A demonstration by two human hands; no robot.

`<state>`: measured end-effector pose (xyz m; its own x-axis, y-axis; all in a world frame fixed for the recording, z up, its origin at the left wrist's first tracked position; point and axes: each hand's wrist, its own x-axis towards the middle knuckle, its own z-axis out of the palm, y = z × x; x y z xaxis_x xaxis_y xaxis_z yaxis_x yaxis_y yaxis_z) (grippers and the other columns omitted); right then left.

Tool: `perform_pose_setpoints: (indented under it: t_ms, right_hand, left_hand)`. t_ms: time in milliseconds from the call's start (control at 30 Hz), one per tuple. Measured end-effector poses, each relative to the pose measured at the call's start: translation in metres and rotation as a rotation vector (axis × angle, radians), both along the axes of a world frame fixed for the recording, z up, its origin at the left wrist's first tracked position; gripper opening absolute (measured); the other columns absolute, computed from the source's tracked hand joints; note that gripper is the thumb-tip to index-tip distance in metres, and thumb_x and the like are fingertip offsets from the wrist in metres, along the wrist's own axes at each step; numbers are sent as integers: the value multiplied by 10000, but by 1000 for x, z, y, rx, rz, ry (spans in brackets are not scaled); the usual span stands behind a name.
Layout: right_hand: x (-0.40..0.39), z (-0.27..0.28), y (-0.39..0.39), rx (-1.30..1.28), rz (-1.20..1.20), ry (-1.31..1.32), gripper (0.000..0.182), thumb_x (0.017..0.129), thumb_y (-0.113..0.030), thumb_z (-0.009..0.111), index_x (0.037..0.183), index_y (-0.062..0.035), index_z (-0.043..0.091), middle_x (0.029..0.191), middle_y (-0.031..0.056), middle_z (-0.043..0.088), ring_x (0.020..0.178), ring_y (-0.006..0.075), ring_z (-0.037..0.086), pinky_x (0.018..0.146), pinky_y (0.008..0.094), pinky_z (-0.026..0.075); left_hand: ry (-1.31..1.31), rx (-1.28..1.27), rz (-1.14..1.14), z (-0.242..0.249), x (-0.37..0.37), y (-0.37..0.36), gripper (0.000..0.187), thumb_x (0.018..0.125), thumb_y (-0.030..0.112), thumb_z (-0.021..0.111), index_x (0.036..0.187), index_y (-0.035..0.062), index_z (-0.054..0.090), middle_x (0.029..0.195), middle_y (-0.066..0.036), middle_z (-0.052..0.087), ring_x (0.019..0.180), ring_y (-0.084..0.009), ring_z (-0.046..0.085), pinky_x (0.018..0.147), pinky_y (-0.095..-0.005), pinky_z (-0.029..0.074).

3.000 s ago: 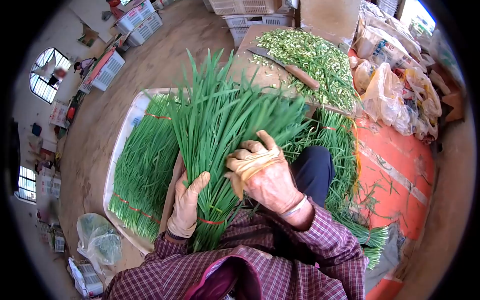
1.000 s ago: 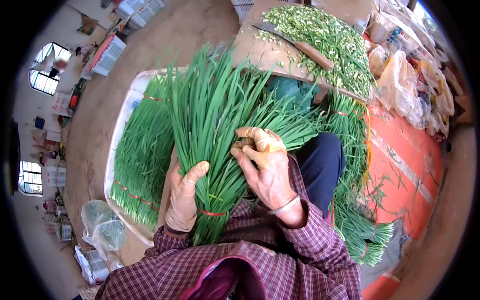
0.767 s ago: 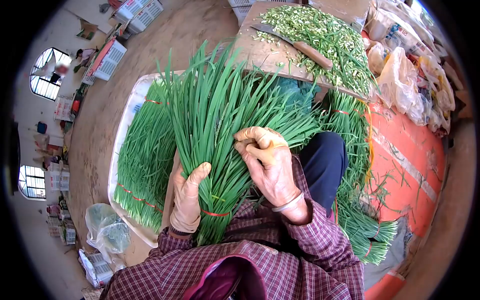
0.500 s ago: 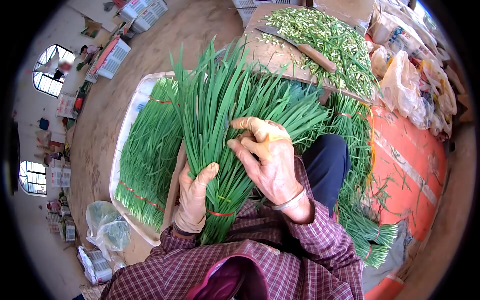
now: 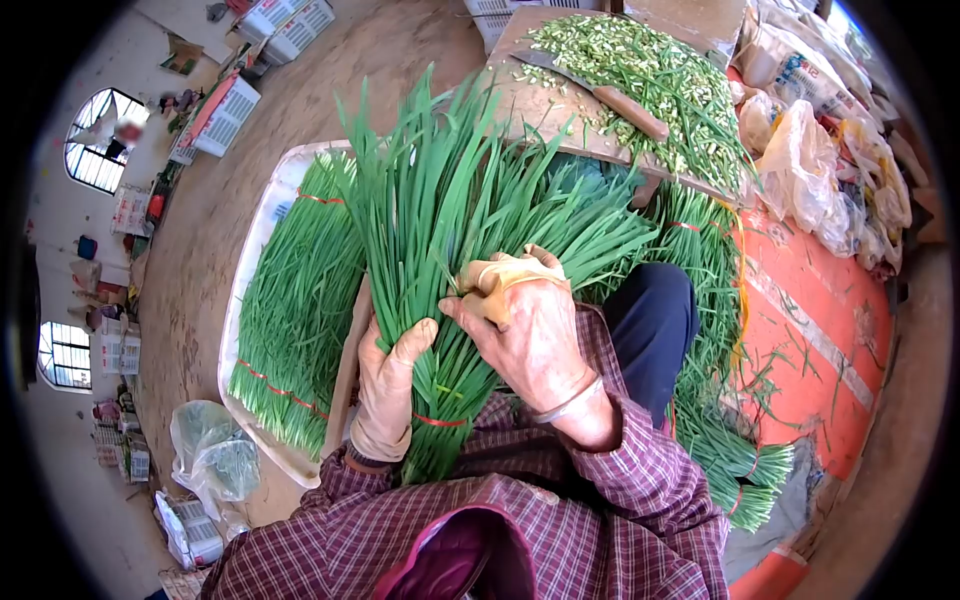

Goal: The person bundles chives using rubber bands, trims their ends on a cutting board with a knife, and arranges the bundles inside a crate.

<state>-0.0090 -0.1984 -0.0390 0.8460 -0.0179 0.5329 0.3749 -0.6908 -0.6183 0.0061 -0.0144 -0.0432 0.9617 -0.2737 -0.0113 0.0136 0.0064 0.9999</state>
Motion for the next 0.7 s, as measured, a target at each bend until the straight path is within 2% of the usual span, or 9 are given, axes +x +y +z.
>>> perform_pose_setpoints:
  t_ms: [67,133,300,367,500,600,633,667,700]
  right_hand:
    - [-5,5,0,-45,11,-38,150,795,-258,764,804,-113,728,808,24,667,806,271,663,962,458,466]
    - [-8,9,2,-143,-1,96,83,794,-178,763,767,-106,731,889,-8,710,876,253,672,977,525,461]
    - [2,3,-12,-154,95,37,175,765,-239,791,828,-120,680,782,8,665,860,226,671,994,484,472]
    - [6,3,-15,-318,103,-85,161,765,-256,786,820,-149,678,753,-8,641,846,207,657,1025,464,461]
    - [20,12,-29,-564,-26,-35,135,769,-248,773,872,-192,707,759,-33,629,855,177,637,1089,427,414]
    - [24,35,-85,-378,-174,-171,139,846,-190,692,968,-121,690,911,23,709,990,219,653,1069,458,440]
    - [26,34,-110,29,-88,-224,194,836,-110,696,1030,-111,702,971,54,708,951,225,656,964,400,485]
    - [22,44,-134,98,-186,-276,180,860,-124,687,1037,-103,711,995,67,713,953,235,666,946,390,497]
    - [19,57,-161,-59,-390,-346,171,884,-138,678,1045,-95,720,1020,80,718,956,245,677,929,380,510]
  left_hand:
    - [32,-7,-6,1,0,2,307,996,125,646,1278,6,614,1146,-28,674,986,-89,609,885,-246,503]
    - [61,6,-12,1,-2,3,308,998,148,648,1270,8,617,1135,-27,673,983,-97,605,908,-258,493]
    - [43,21,-25,6,-3,2,321,989,173,663,1266,16,622,1139,-37,680,1014,-113,606,935,-292,480]
    - [49,-1,-31,7,-4,2,325,987,175,664,1268,17,622,1145,-41,682,1021,-114,609,935,-293,481]
    - [44,30,-52,7,-5,4,339,993,185,662,1286,19,621,1161,-50,690,1043,-120,620,951,-290,483]
    - [44,13,-39,7,-5,4,345,994,187,663,1292,18,621,1154,-48,694,1039,-124,629,951,-289,489]
    - [54,-13,-26,7,-5,5,349,993,185,665,1293,15,621,1149,-45,696,1032,-125,634,948,-289,493]
    - [52,-16,-24,5,-6,6,349,993,185,665,1293,15,621,1149,-45,696,1032,-125,634,948,-289,493]
    - [75,-47,2,2,-5,8,349,990,184,668,1291,12,622,1146,-40,695,1026,-122,635,946,-287,495]
